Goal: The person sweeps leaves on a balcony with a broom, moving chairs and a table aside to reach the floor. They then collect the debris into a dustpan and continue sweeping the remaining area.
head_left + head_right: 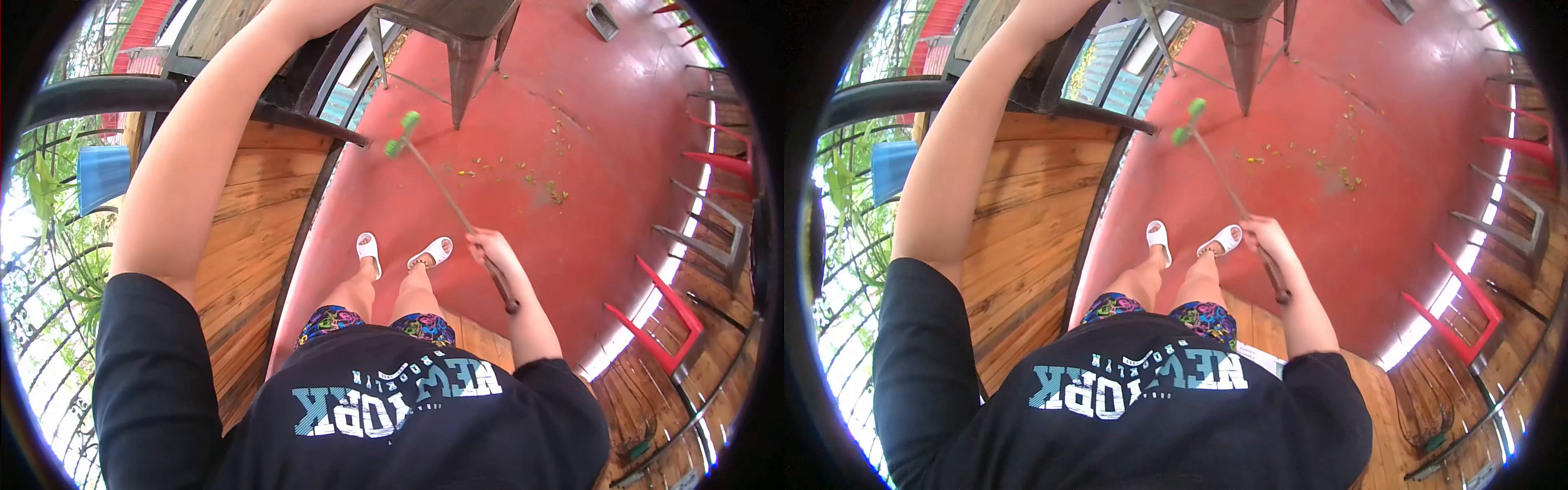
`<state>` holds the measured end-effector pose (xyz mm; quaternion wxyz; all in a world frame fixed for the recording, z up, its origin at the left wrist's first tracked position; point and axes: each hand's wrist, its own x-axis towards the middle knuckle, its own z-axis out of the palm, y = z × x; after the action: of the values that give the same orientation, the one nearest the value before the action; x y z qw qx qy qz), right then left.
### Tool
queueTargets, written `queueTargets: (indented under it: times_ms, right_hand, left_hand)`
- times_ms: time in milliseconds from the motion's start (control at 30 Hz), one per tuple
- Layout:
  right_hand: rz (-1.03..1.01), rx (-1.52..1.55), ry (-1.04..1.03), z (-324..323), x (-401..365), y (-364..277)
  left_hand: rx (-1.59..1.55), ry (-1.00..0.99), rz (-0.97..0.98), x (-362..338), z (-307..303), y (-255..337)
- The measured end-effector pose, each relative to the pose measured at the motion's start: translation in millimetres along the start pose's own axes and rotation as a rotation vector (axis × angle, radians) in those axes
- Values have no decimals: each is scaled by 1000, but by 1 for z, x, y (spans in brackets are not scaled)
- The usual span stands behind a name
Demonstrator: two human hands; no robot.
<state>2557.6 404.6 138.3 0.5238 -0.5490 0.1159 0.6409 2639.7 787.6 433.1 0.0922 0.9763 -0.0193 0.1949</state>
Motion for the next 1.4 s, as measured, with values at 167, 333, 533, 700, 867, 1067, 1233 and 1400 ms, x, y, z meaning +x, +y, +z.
queueTargets:
  times_ms: [167, 333, 533, 700, 867, 1067, 1233, 1400]
  right_hand:
    - [64, 152, -83, 47, 139, -34]
    - [110, 346, -130, 19, 201, -9]
    - [214, 356, 53, -54, 43, 38]
    - [156, 69, 77, 9, -23, 11]
    - [-100, -266, -136, 56, 87, 35]
    - [93, -170, 55, -3, 90, 42]
    - [190, -160, 308, -124, -38, 22]
    - [143, -285, 477, -104, -101, 18]
  left_hand:
    - [-7, -11, 1, -1, 1, -1]
    - [-14, -31, 1, -1, 4, -5]
    - [11, -4, -9, -1, 2, -3]
    - [16, 18, 3, -2, 3, -2]
    - [7, -7, -19, -2, 3, 0]
    - [6, -13, -18, -3, 2, -3]
    - [13, 19, -18, -5, 4, -3]
    - [40, 9, -29, -2, 2, 1]
